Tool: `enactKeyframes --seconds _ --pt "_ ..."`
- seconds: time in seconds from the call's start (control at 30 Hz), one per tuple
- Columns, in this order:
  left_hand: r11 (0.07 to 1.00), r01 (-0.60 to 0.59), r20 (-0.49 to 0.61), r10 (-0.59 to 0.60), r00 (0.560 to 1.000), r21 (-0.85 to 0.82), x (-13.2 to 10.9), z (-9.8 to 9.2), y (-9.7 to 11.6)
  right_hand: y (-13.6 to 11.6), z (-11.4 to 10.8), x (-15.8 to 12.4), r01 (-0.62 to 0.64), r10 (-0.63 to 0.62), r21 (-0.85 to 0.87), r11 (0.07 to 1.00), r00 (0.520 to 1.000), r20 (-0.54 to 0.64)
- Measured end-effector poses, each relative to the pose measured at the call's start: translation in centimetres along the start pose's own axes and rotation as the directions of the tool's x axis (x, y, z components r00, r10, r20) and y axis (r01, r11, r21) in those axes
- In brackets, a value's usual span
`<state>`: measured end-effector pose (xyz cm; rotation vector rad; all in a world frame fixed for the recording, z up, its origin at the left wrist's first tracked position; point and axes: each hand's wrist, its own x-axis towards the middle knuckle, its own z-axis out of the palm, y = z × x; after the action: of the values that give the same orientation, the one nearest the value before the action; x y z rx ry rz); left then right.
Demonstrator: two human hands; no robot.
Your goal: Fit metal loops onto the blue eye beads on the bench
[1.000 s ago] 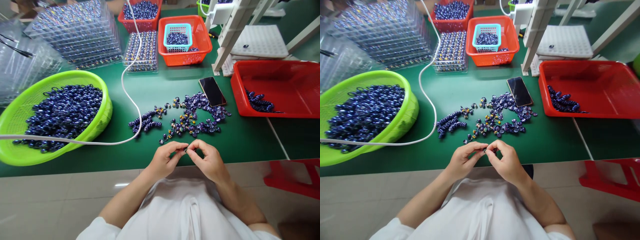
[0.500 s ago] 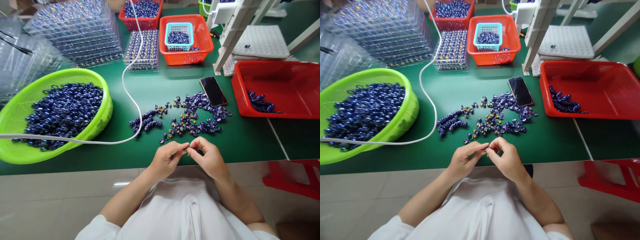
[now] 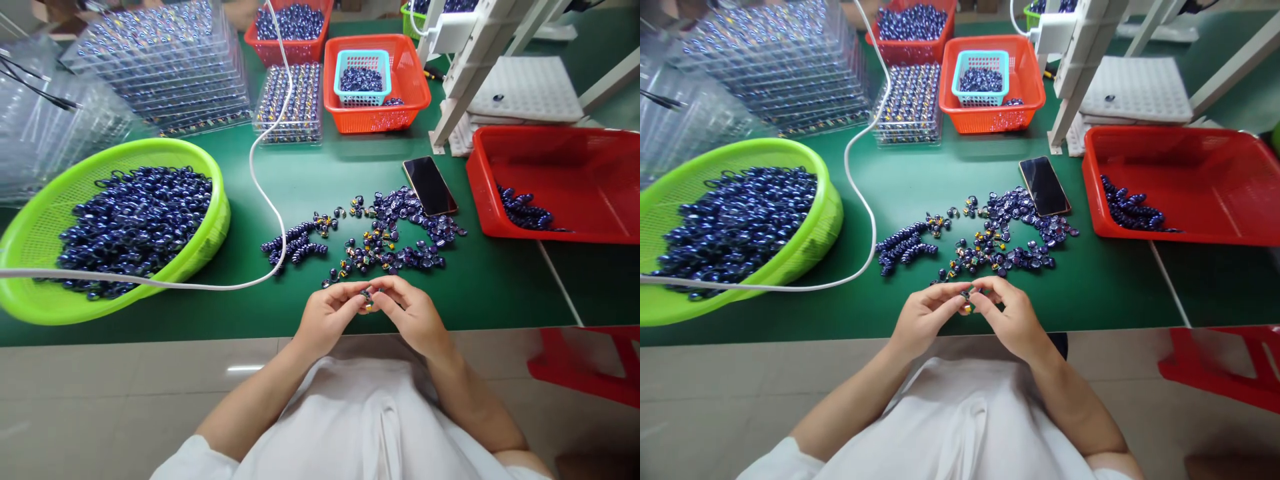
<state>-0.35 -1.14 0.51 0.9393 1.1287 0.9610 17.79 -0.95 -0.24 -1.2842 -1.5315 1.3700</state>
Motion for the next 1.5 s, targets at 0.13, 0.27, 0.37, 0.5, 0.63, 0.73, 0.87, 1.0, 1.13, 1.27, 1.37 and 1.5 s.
enactKeyframes --seconds 0.13,0.27,0.37,0.5,0.63,0.73,0.87,1.0,1.13,1.27,1.37,1.5 --pt "0.991 0.075 -0.045 -0.08 0.996 -0.107 0.3 0.2 0.1 0.8 -0.3 -0.9 0.109 -0.113 -0.053 0.993 0.99 -0.082" --pt "0.992 0.067 -0.048 -0.073 0.996 -0.108 0.5 0.3 0.0 0.9 -0.3 -1.4 0.288 -0.312 -0.192 0.938 0.944 -0.104" --pt "0.995 0.064 -0.054 -0.069 0.996 -0.081 0.5 0.4 0.1 0.6 -0.2 -1.6 0.391 -0.433 -0.269 0.88 0.894 -0.119" --pt "0.996 0.07 -0.065 -0.074 0.995 -0.061 0.4 0.6 0.3 0.3 0.1 -1.4 0.479 -0.541 -0.374 0.794 0.838 -0.076" --pt "0.994 0.086 -0.079 -0.091 0.993 -0.068 0.5 0.9 0.2 0.5 0.5 -1.1 0.531 -0.623 -0.483 0.696 0.781 -0.039" --pt "0.991 0.108 -0.081 -0.114 0.99 -0.075 0.5 1.2 0.1 0.9 0.8 -0.9 0.529 -0.656 -0.566 0.632 0.754 -0.027" --pt "0.991 0.128 -0.047 -0.13 0.99 -0.037 0.4 1.2 0.0 1.3 0.8 -0.8 0.495 -0.641 -0.594 0.634 0.767 -0.045" --pt "0.991 0.083 0.014 -0.085 0.996 0.109 0.1 0.9 -0.4 1.0 0.2 -0.9 0.45 -0.568 -0.585 0.675 0.823 -0.023" --pt "0.937 -0.119 0.091 0.094 0.991 0.328 -0.1 0.6 -0.9 0.8 -0.5 -0.8 0.428 -0.504 -0.596 0.68 0.863 0.044" --pt "0.849 -0.266 0.165 0.213 0.963 0.456 -0.1 0.6 -0.9 0.4 -0.9 -0.6 0.393 -0.411 -0.494 0.775 0.908 0.079" --pt "0.842 -0.271 0.161 0.221 0.962 0.466 -0.1 0.6 -0.8 0.0 -1.1 -0.3 0.299 -0.308 -0.372 0.879 0.951 0.036" --pt "0.863 -0.278 0.141 0.24 0.96 0.421 -0.2 0.5 -1.0 -0.2 -1.1 -0.1 0.174 -0.188 -0.284 0.943 0.982 -0.021"
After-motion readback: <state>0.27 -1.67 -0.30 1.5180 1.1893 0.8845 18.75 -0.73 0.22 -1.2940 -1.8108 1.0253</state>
